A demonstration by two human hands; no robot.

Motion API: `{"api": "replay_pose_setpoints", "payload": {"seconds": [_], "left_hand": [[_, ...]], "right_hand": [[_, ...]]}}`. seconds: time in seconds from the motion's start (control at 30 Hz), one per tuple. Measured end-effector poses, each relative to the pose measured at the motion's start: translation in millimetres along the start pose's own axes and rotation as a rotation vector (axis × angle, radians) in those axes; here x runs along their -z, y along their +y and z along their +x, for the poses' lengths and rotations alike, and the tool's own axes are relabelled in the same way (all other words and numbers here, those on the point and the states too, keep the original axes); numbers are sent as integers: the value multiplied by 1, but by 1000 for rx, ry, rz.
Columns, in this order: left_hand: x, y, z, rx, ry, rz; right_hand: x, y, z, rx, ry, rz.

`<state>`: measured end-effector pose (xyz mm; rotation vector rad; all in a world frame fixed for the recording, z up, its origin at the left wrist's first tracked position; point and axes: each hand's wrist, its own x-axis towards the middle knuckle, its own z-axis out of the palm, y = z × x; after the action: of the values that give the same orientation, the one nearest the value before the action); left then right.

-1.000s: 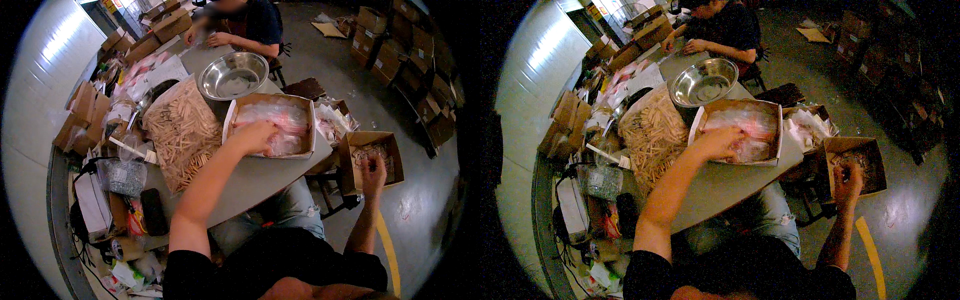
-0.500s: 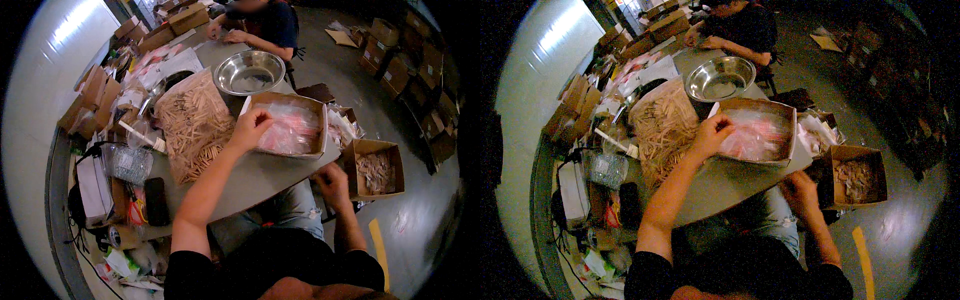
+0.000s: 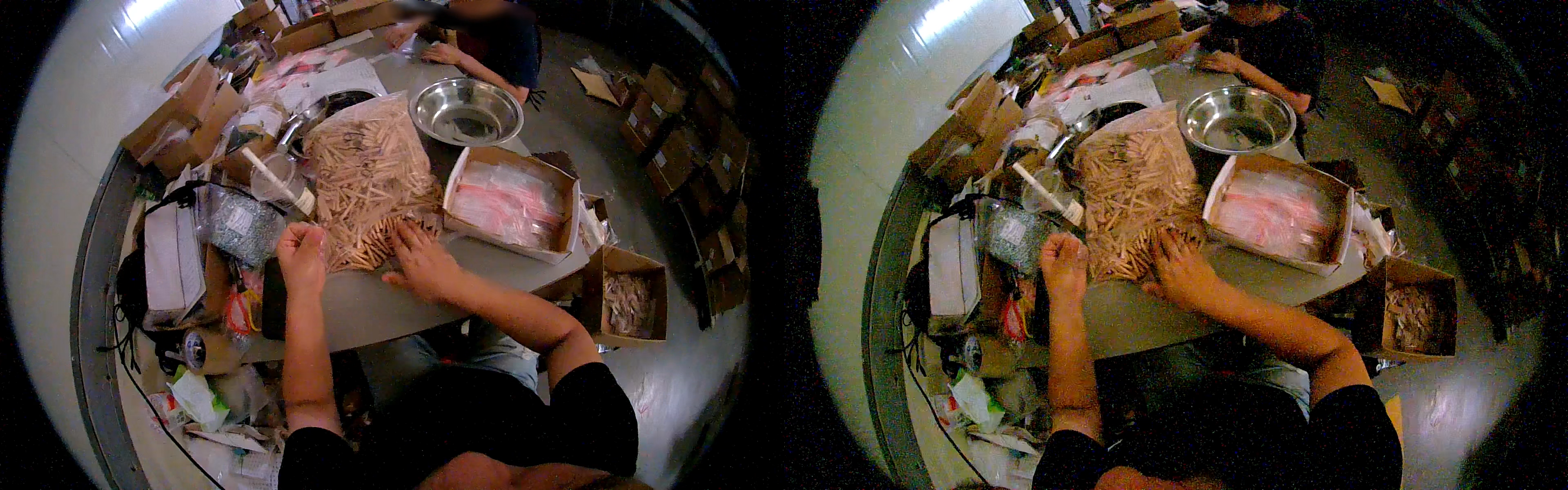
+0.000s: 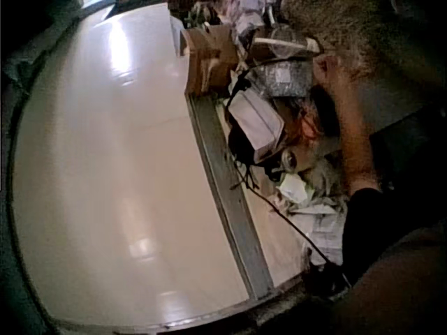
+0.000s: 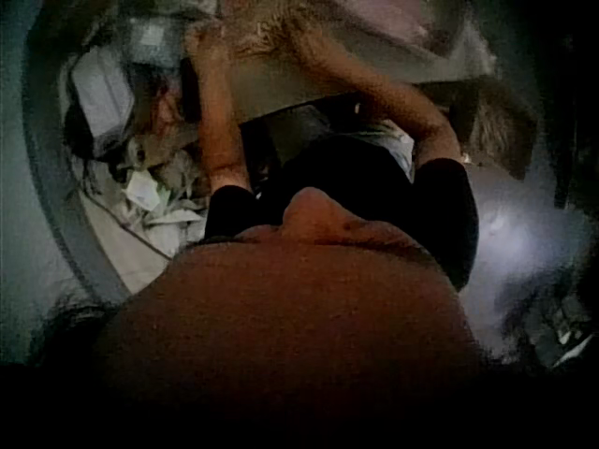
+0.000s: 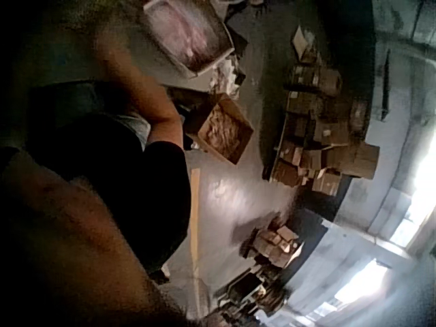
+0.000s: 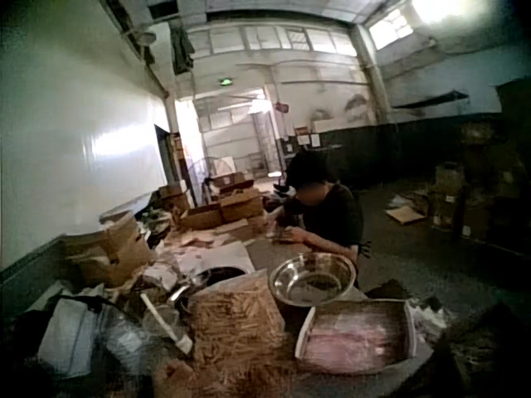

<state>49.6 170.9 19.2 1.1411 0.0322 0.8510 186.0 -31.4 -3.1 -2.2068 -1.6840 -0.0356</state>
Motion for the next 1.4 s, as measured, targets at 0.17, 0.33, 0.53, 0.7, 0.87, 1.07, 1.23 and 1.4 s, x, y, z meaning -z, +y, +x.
{"api": "replay_pose_setpoints", "payload": {"seconds": [0.17,0.33,0.53,0.7,0.87,1.07,1.23,1.4], "left_hand": [[-16,-1,-14,89,336,-109],[15,-27,-20,64,161,125],[-22,-37,-23,250,205,285],[-23,-43,-26,72,148,378],[-19,-40,-26,201,128,339],[-13,-49,-25,138,154,398],[-32,-35,-36,209,-155,804],[-77,-21,-85,20,-411,1103]], "right_hand": [[-32,-4,58,-164,2,95],[-9,-26,76,-208,-198,115],[-34,1,52,21,78,66],[-8,-13,30,-22,230,-136],[-21,-8,53,76,269,-60],[-10,-5,55,94,18,70],[0,11,18,188,-6,110],[11,5,-20,177,135,-40]]}}
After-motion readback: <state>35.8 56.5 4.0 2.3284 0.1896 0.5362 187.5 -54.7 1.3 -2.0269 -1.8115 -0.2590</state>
